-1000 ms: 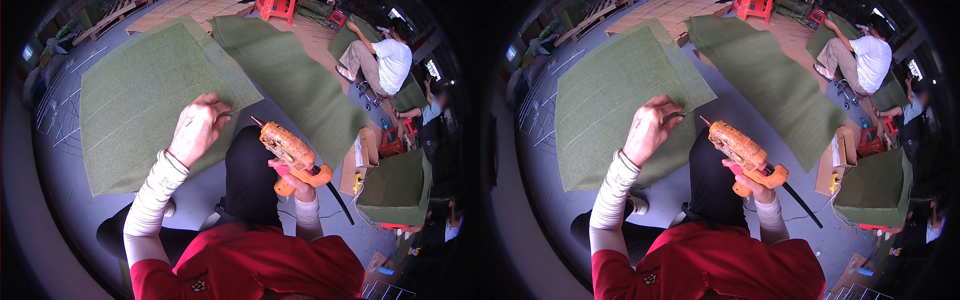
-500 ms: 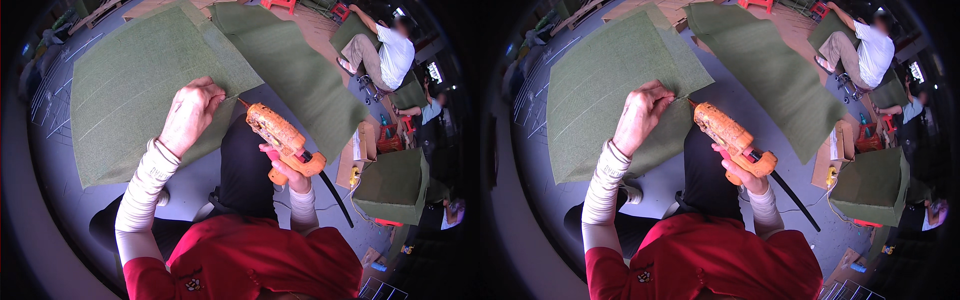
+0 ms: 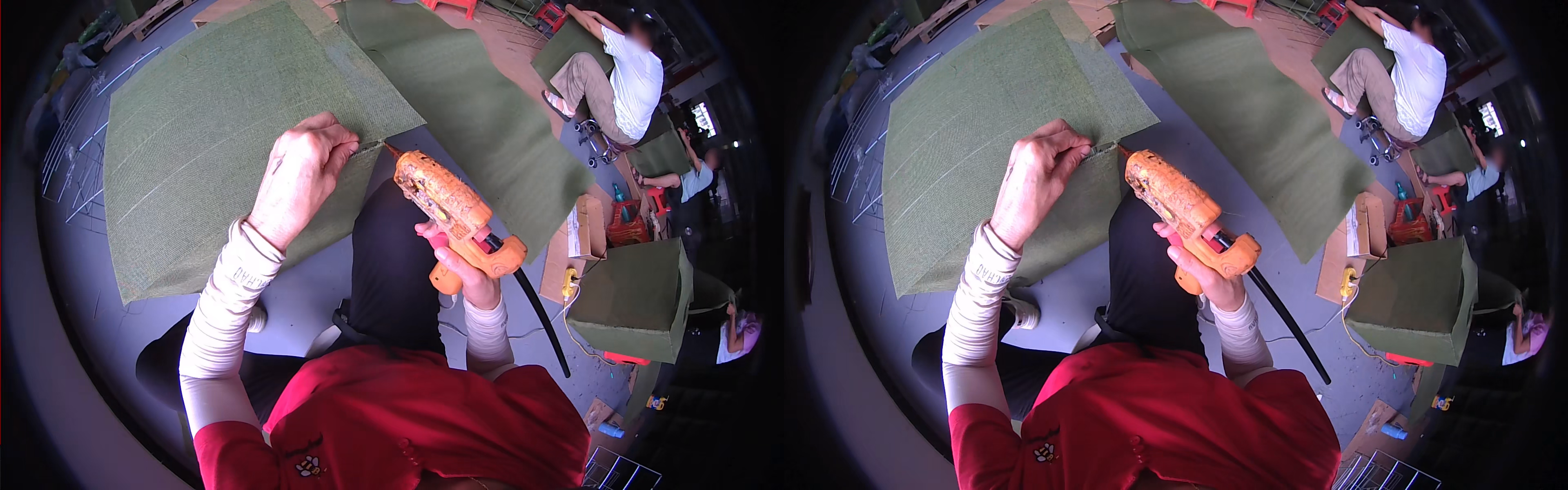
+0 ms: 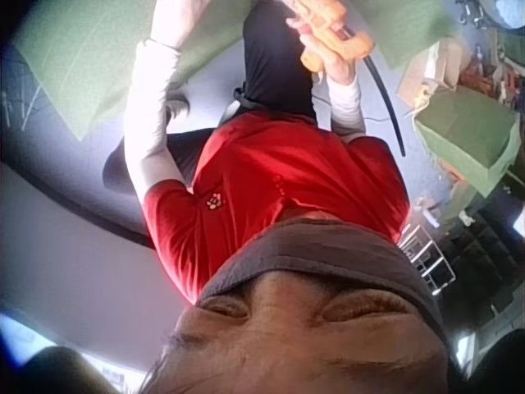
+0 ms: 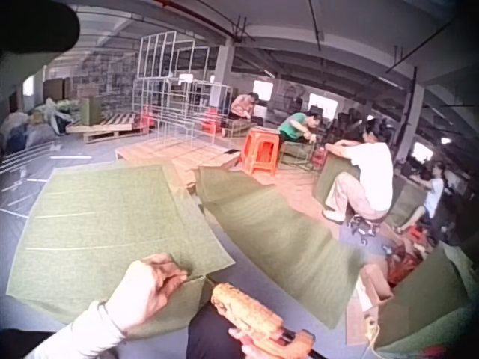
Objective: Assembling green fabric-covered boxes over wire frames using a hot glue gun.
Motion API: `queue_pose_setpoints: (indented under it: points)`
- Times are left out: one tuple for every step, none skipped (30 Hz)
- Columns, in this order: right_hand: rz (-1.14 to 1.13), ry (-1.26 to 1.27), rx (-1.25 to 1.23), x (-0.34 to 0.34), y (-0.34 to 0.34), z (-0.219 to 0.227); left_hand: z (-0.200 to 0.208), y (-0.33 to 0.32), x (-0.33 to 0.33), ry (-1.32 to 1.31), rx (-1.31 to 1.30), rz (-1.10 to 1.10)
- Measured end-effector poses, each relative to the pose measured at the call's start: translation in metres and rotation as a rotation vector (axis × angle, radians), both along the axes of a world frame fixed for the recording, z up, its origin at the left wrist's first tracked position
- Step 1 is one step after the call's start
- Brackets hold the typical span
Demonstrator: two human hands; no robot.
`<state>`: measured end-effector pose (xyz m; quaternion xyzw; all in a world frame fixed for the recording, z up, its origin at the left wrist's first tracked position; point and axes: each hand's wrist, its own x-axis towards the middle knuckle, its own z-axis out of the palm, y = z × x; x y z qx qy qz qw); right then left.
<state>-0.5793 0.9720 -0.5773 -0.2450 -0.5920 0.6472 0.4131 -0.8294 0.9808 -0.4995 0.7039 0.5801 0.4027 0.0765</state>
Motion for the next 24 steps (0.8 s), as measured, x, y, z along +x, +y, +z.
queue_pose_setpoints:
  points:
    - [0.000, -0.001, 0.001, 0.0001, -0.0003, 0.0004, -0.0008, 0.0000, -0.0001, -0.003, -0.006, 0.004]
    - [0.000, -0.008, -0.005, 0.0003, -0.0005, 0.0012, -0.0014, 0.0000, 0.0001, -0.007, -0.012, 0.009]
    - [0.000, -0.014, -0.011, 0.0005, -0.0006, 0.0017, -0.0011, -0.0002, 0.0006, -0.008, -0.012, 0.009]
    - [0.001, -0.015, -0.011, 0.0003, -0.0006, 0.0012, -0.0005, -0.0005, 0.0013, -0.013, -0.011, 0.008]
    - [-0.002, 0.000, -0.005, -0.0001, -0.0008, 0.0001, -0.0002, -0.0004, 0.0020, -0.017, -0.011, 0.007]
    - [-0.004, 0.015, 0.002, -0.0005, -0.0010, -0.0006, -0.0004, -0.0002, 0.0023, -0.017, -0.011, 0.006]
    - [-0.005, 0.015, 0.002, -0.0010, -0.0010, -0.0006, -0.0006, 0.0001, 0.0023, -0.011, -0.004, 0.004]
    - [-0.009, 0.020, 0.003, -0.0016, -0.0011, -0.0002, -0.0008, 0.0000, 0.0023, -0.004, 0.004, 0.004]
    - [-0.012, 0.026, 0.004, -0.0022, -0.0012, 0.0000, -0.0007, -0.0002, 0.0023, -0.005, 0.004, 0.003]
    - [-0.012, 0.026, 0.003, -0.0026, -0.0012, -0.0012, -0.0006, -0.0005, 0.0024, -0.004, 0.001, 0.002]
    - [-0.015, 0.048, 0.003, -0.0032, -0.0012, -0.0032, -0.0006, -0.0006, 0.0022, -0.004, -0.002, 0.001]
    - [-0.018, 0.070, 0.004, -0.0037, -0.0014, -0.0044, -0.0007, -0.0005, 0.0020, -0.004, -0.002, 0.000]
    - [-0.019, 0.070, 0.003, -0.0043, -0.0020, -0.0037, -0.0009, -0.0002, 0.0018, -0.008, -0.012, 0.000]
    - [-0.029, 0.068, -0.002, -0.0049, -0.0025, -0.0024, -0.0011, 0.0000, 0.0016, -0.011, -0.021, 0.000]
    - [-0.040, 0.065, -0.007, -0.0053, -0.0028, -0.0018, -0.0011, -0.0001, 0.0017, -0.011, -0.021, 0.000]
    - [-0.040, 0.065, -0.008, -0.0055, -0.0027, -0.0031, -0.0009, -0.0003, 0.0019, -0.015, -0.026, -0.001]
    - [-0.039, 0.078, 0.003, -0.0054, -0.0023, -0.0054, -0.0008, -0.0002, 0.0022, -0.018, -0.031, -0.003]
    - [-0.038, 0.090, 0.014, -0.0054, -0.0021, -0.0067, -0.0007, 0.0002, 0.0025, -0.018, -0.031, -0.003]
    - [-0.038, 0.089, 0.013, -0.0056, -0.0024, -0.0059, -0.0006, 0.0007, 0.0028, -0.018, -0.027, -0.005]
    - [-0.036, 0.085, -0.001, -0.0059, -0.0033, -0.0037, -0.0005, 0.0009, 0.0030, -0.018, -0.023, -0.005]
    - [-0.033, 0.081, -0.015, -0.0062, -0.0039, -0.0018, -0.0006, 0.0012, 0.0032, -0.019, -0.024, -0.005]
    - [-0.033, 0.081, -0.016, -0.0064, -0.0043, -0.0006, -0.0010, 0.0016, 0.0033, -0.019, -0.019, -0.003]
    - [-0.027, 0.076, -0.004, -0.0067, -0.0046, 0.0000, -0.0014, 0.0017, 0.0033, -0.018, -0.015, -0.001]
    - [-0.022, 0.072, 0.008, -0.0071, -0.0049, 0.0001, -0.0012, 0.0016, 0.0034, -0.018, -0.015, -0.001]
